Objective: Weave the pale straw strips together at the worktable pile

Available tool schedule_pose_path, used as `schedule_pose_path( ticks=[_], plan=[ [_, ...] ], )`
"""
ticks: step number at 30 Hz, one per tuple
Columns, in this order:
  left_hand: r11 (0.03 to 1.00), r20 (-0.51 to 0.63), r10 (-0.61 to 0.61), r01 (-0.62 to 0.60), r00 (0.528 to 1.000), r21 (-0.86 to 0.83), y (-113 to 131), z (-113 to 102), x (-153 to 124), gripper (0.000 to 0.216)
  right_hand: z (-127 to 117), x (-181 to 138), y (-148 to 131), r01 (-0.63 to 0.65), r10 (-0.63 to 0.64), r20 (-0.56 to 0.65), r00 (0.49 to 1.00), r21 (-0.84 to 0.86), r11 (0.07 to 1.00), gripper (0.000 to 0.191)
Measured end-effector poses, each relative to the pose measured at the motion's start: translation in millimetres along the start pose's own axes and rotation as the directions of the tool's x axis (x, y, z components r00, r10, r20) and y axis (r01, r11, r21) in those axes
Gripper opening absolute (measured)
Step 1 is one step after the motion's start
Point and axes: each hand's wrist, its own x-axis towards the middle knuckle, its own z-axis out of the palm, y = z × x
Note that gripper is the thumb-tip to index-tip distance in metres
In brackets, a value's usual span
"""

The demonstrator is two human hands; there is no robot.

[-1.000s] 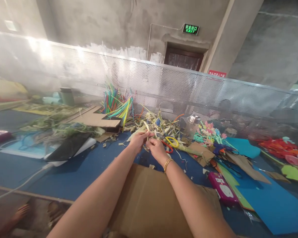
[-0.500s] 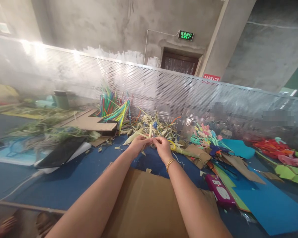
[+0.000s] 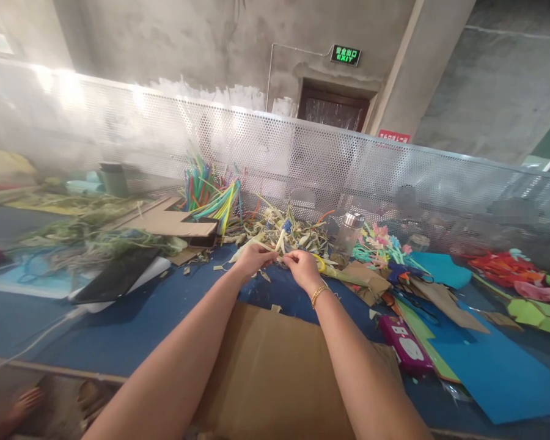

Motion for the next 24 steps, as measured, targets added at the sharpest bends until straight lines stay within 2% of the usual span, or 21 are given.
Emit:
schedule_pose_path(
  ticks=[3,6,9,12,17,21,24],
  plan=[
    [0.999,0.086,-0.016,0.019,0.996,-0.033,-0.8,-0.1,-1.9,0.024,-0.3,0.1,4.5,0.002,-0.002,-0.007,1.000,0.018,1.000,0.016],
    [0.996,0.160,-0.069,0.078,0.985,-0.049,-1.3,1.9,-4.3,0.026,-0.3,0.9,7.1,-0.034,0.041,-0.037,0.998,0.172,0.985,0.026],
    [0.988,0.192,-0.136,0.148,0.972,-0.049,-2.6,5.0,-5.4,0.029,2.4,1.8,7.7,-0.087,0.109,-0.041,0.993,0.360,0.929,0.033],
    [0.986,0.181,-0.160,0.167,0.970,-0.022,-2.9,8.2,-4.4,0.026,6.5,2.1,6.8,-0.100,0.124,-0.021,0.992,0.474,0.875,0.030],
    [0.986,0.132,-0.165,0.163,0.978,0.024,0.3,12.6,-1.6,0.020,10.5,2.3,5.5,-0.119,0.219,-0.106,0.970,0.576,0.809,0.033],
    [0.989,0.146,-0.145,0.140,0.979,0.046,1.6,13.6,-2.7,0.021,11.5,1.4,5.2,-0.116,0.261,-0.165,0.951,0.593,0.797,0.034],
    [0.986,0.195,-0.164,0.166,0.967,0.005,3.8,8.7,-6.3,0.023,10.2,0.0,2.8,-0.117,0.250,-0.147,0.957,0.591,0.798,0.034]
  ],
)
